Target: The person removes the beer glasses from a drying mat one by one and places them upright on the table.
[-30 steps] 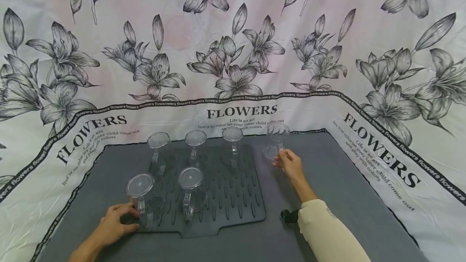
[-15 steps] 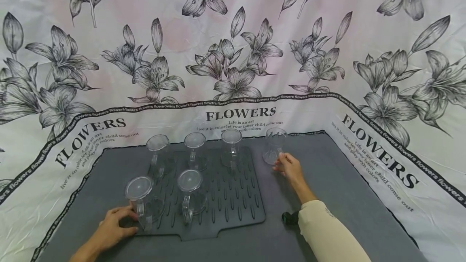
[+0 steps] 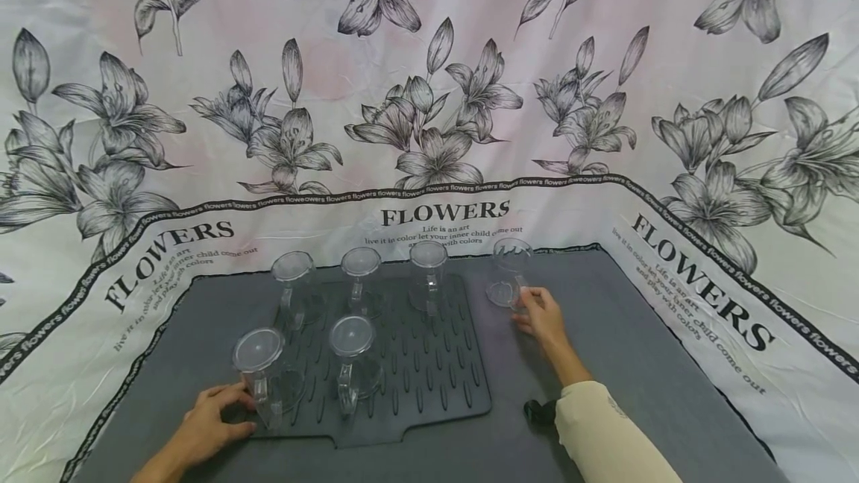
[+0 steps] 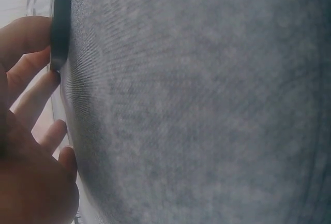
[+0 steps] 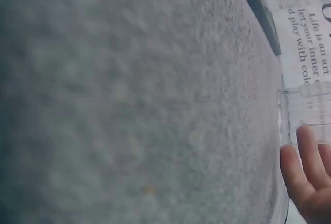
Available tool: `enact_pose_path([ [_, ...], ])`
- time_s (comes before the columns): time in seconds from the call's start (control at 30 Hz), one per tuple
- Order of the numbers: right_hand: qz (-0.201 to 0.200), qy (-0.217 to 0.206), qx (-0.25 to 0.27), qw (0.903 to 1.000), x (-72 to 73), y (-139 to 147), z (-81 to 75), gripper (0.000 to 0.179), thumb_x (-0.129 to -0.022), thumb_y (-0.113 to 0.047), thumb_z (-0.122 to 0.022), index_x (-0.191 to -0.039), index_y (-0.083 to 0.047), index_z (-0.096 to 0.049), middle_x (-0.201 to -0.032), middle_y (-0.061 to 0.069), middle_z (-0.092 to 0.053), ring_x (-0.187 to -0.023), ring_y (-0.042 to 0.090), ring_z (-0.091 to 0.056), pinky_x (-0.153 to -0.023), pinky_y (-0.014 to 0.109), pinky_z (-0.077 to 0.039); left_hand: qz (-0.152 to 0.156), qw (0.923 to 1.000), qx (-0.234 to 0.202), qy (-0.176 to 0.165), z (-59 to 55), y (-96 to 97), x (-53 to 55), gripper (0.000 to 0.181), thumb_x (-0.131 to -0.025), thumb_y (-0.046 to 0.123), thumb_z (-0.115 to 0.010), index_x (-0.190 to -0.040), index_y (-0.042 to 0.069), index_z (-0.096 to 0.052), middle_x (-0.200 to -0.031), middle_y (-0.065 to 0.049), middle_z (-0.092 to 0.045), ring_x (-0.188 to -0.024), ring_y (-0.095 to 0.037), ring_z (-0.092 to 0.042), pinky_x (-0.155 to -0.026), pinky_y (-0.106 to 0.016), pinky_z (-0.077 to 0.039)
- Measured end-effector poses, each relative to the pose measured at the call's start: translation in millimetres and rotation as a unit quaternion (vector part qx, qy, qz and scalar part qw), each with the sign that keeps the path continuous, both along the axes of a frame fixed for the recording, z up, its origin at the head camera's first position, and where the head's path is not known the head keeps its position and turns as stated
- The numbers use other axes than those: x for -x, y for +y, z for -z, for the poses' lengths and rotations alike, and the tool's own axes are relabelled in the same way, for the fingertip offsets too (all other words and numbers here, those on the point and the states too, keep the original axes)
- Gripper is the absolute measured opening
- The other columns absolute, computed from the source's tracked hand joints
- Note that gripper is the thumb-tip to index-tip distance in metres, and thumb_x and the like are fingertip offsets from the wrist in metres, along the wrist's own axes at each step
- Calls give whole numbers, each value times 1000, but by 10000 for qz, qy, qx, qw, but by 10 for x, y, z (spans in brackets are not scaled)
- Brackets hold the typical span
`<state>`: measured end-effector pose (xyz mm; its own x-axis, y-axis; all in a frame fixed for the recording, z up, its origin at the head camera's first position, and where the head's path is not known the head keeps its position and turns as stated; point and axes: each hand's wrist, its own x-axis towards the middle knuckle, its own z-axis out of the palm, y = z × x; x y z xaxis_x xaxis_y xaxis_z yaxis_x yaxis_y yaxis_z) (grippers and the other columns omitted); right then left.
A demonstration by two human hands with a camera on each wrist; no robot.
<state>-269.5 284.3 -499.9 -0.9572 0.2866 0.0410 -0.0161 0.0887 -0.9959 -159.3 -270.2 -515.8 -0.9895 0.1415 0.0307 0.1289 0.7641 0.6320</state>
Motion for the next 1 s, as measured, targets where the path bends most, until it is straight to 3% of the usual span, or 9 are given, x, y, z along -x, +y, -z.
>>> enact_pose_path([
  [0.2, 754, 232, -586, 9952, -128, 15, -181, 43, -100, -39, -51, -119, -1, -51, -109, 24, -57, -89, 38, -66, -67, 41, -55, 48, 10000, 46, 61, -12, 2, 44, 28, -68, 20, -85, -88, 16, -66, -132, -23, -52, -121, -47, -34, -85, -69, -24],
  [0.37, 706, 582, -726, 9932, -320, -84, -420, 45, -99, -41, -52, -120, -1, -51, -114, 23, -58, -92, 35, -66, -72, 42, -55, 44, 10000, 32, 34, -4, -37, 28, 27, -69, 22, -85, -88, 17, -66, -132, -26, -51, -122, -49, -32, -85, -70, -22],
  [0.53, 449, 943, -382, 9938, -533, -218, -645, 35, -101, -29, -52, -118, 1, -52, -105, 15, -59, -85, 27, -66, -66, 32, -55, 158, 9999, 32, 3, 26, -39, 37, 27, -69, 24, -85, -87, 19, -66, -133, -26, -51, -121, -49, -32, -83, -70, -23],
  [0.73, -145, 1445, 140, 9893, -717, -386, -869, 34, -102, -23, -52, -120, 5, -49, -104, 18, -57, -88, 30, -63, -72, 38, -54, 93, 9995, -19, 298, 45, -31, 49, 27, -67, 21, -85, -85, 18, -65, -130, -25, -53, -119, -45, -35, -82, -66, -24],
  [1.0, -714, 1775, 56, 9815, -923, -602, -950, 27, -102, -16, -52, -117, 6, -50, -103, 18, -58, -89, 30, -62, -73, 37, -53, 86, 9999, 27, 116, 58, -35, 24, 27, -68, 22, -85, -86, 18, -65, -132, -25, -52, -121, -45, -34, -83, -66, -24],
])
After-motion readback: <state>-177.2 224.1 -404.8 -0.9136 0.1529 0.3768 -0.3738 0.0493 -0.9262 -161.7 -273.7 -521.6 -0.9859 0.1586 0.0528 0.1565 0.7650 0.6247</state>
